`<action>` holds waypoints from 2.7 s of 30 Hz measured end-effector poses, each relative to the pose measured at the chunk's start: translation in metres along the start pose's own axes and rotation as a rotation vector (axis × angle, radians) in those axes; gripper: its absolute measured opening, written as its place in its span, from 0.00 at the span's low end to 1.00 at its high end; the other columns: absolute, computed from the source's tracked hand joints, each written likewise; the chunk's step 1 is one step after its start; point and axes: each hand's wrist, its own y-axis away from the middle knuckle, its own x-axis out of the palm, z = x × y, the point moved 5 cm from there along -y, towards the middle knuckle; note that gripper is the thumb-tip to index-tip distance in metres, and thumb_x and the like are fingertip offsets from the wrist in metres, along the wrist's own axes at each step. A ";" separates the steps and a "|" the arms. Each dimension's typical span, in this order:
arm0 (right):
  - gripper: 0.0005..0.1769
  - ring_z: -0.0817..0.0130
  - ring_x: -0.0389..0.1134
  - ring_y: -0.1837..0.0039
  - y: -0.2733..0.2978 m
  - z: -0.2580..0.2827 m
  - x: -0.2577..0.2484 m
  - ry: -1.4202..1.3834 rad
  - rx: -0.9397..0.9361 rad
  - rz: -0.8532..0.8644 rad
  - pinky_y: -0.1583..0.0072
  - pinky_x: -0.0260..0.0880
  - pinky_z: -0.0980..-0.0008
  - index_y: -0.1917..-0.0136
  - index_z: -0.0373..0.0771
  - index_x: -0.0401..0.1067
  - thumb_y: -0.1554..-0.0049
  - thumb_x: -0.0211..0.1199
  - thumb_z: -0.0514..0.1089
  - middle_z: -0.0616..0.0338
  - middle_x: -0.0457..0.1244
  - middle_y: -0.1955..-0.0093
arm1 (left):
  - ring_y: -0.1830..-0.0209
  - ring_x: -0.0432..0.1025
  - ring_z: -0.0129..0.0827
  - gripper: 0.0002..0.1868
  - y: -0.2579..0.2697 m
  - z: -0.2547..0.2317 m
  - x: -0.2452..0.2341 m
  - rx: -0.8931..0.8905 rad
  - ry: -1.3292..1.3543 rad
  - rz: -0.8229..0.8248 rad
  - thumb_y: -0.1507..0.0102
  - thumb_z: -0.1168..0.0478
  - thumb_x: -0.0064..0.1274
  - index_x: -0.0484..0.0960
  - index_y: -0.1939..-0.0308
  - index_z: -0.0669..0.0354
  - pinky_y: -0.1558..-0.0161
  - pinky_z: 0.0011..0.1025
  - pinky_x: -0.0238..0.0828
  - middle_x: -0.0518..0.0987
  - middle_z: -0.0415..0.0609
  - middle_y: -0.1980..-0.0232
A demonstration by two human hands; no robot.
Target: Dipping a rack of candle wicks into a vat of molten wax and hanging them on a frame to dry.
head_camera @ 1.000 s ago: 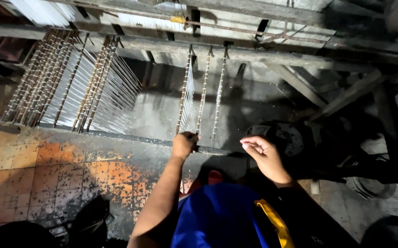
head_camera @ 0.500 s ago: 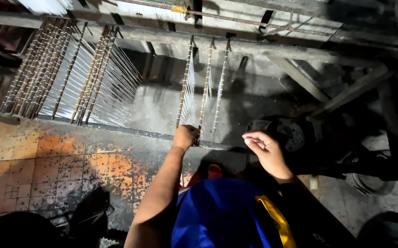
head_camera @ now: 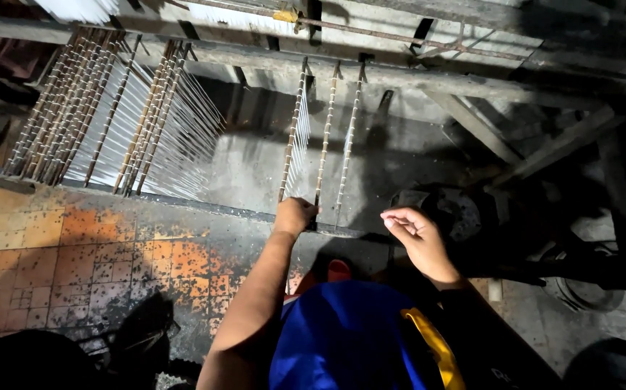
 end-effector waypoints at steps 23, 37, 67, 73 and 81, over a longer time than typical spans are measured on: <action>0.10 0.65 0.73 0.47 -0.008 -0.023 0.015 -0.037 0.015 0.091 0.41 0.74 0.60 0.46 0.34 0.80 0.40 0.67 0.38 0.47 0.73 0.52 | 0.62 0.83 0.45 0.21 -0.038 0.074 -0.032 -0.141 0.115 -0.196 0.39 0.53 0.66 0.86 0.45 0.57 0.61 0.37 0.83 0.86 0.56 0.55; 0.11 0.62 0.73 0.45 -0.008 -0.023 0.014 -0.028 0.036 0.098 0.40 0.73 0.58 0.45 0.34 0.80 0.40 0.67 0.40 0.46 0.73 0.50 | 0.48 0.81 0.50 0.17 -0.033 0.069 -0.026 -0.115 0.081 -0.174 0.36 0.53 0.62 0.87 0.45 0.54 0.48 0.45 0.79 0.87 0.54 0.53; 0.11 0.62 0.73 0.43 -0.011 -0.036 0.014 -0.001 0.039 0.110 0.40 0.73 0.60 0.45 0.35 0.80 0.40 0.67 0.39 0.45 0.73 0.49 | 0.61 0.83 0.47 0.16 -0.023 0.050 -0.035 -0.122 0.143 -0.174 0.38 0.54 0.64 0.88 0.49 0.54 0.59 0.41 0.83 0.87 0.55 0.64; 0.11 0.57 0.73 0.41 -0.009 -0.030 0.015 0.004 0.048 0.111 0.39 0.72 0.57 0.45 0.33 0.79 0.40 0.67 0.38 0.43 0.72 0.47 | 0.60 0.83 0.48 0.16 -0.038 0.063 -0.030 -0.111 0.114 -0.176 0.38 0.54 0.64 0.88 0.48 0.56 0.57 0.42 0.82 0.87 0.57 0.62; 0.10 0.61 0.72 0.42 -0.015 -0.041 0.010 0.015 0.090 0.116 0.39 0.72 0.58 0.44 0.34 0.79 0.39 0.67 0.39 0.46 0.72 0.46 | 0.58 0.83 0.50 0.16 -0.046 0.065 -0.026 -0.080 0.097 -0.176 0.38 0.54 0.64 0.88 0.49 0.57 0.54 0.43 0.82 0.87 0.57 0.63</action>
